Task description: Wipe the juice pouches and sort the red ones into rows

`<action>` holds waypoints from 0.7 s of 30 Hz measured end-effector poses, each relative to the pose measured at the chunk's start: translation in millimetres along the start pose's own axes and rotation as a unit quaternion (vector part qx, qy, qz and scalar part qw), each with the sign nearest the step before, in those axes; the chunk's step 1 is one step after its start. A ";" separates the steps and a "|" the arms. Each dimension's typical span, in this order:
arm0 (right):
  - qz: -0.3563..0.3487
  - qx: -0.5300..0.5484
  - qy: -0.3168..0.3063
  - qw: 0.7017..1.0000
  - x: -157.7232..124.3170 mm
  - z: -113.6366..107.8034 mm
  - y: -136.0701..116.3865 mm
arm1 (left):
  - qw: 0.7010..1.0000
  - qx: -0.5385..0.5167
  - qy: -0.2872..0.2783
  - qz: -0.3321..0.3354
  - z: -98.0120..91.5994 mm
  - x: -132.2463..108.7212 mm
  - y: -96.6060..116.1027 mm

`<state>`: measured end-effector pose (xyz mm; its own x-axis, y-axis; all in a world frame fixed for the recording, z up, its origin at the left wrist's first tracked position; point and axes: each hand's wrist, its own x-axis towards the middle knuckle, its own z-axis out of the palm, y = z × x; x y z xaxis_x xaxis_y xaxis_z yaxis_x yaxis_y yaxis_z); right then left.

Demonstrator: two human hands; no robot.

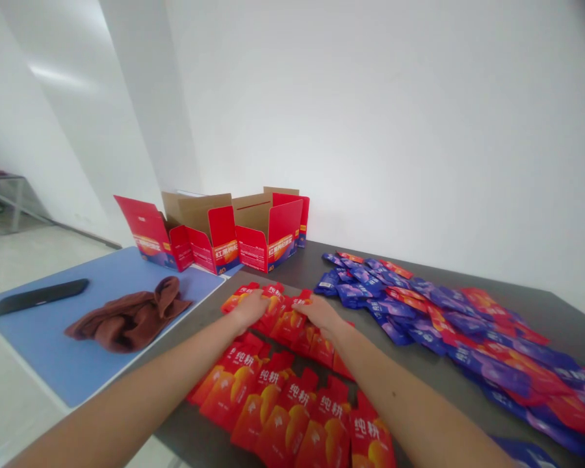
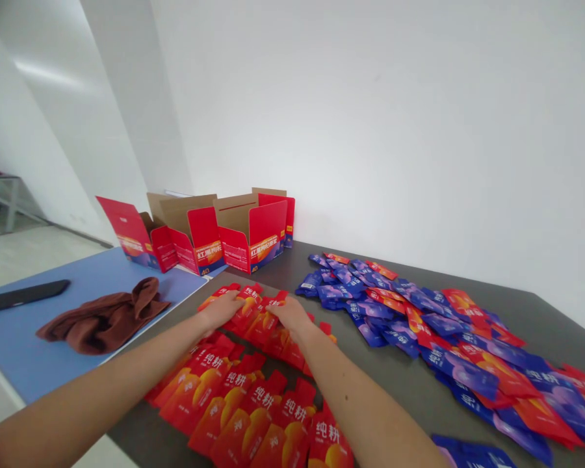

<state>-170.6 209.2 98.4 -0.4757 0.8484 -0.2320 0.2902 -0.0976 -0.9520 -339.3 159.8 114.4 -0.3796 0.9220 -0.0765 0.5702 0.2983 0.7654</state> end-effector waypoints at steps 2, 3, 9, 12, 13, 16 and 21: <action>0.000 -0.050 0.003 0.999 12.4 8.3 4.4 | 0.996 0.092 -0.001 0.004 7.0 10.0 -7.2; 0.000 -0.078 0.008 0.997 17.0 10.8 6.5 | 0.991 0.132 -0.003 0.007 9.7 12.9 -10.1; -0.015 -0.299 0.085 0.950 24.5 13.1 9.9 | 0.946 0.322 -0.014 0.038 14.4 10.3 -11.2; -0.033 -0.404 0.123 0.906 13.8 12.4 3.4 | 0.920 0.389 0.009 0.049 13.7 3.2 -4.0; -0.043 -0.428 0.128 0.893 8.1 11.1 0.5 | 0.912 0.406 0.020 0.055 12.6 0.9 -1.1; -0.077 -0.477 0.131 0.866 -14.9 -1.5 -6.7 | 0.894 0.436 0.051 0.092 5.0 -7.6 9.2; -0.085 -0.505 0.157 0.844 -71.5 -67.2 0.1 | 0.877 0.429 0.083 0.199 -14.2 -51.7 21.3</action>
<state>-80.7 183.5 128.3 -0.3848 0.9169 0.1057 0.8756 0.3989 -0.2725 -317.8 115.0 143.7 -0.0851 0.9681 0.2359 0.9931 0.1015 -0.0583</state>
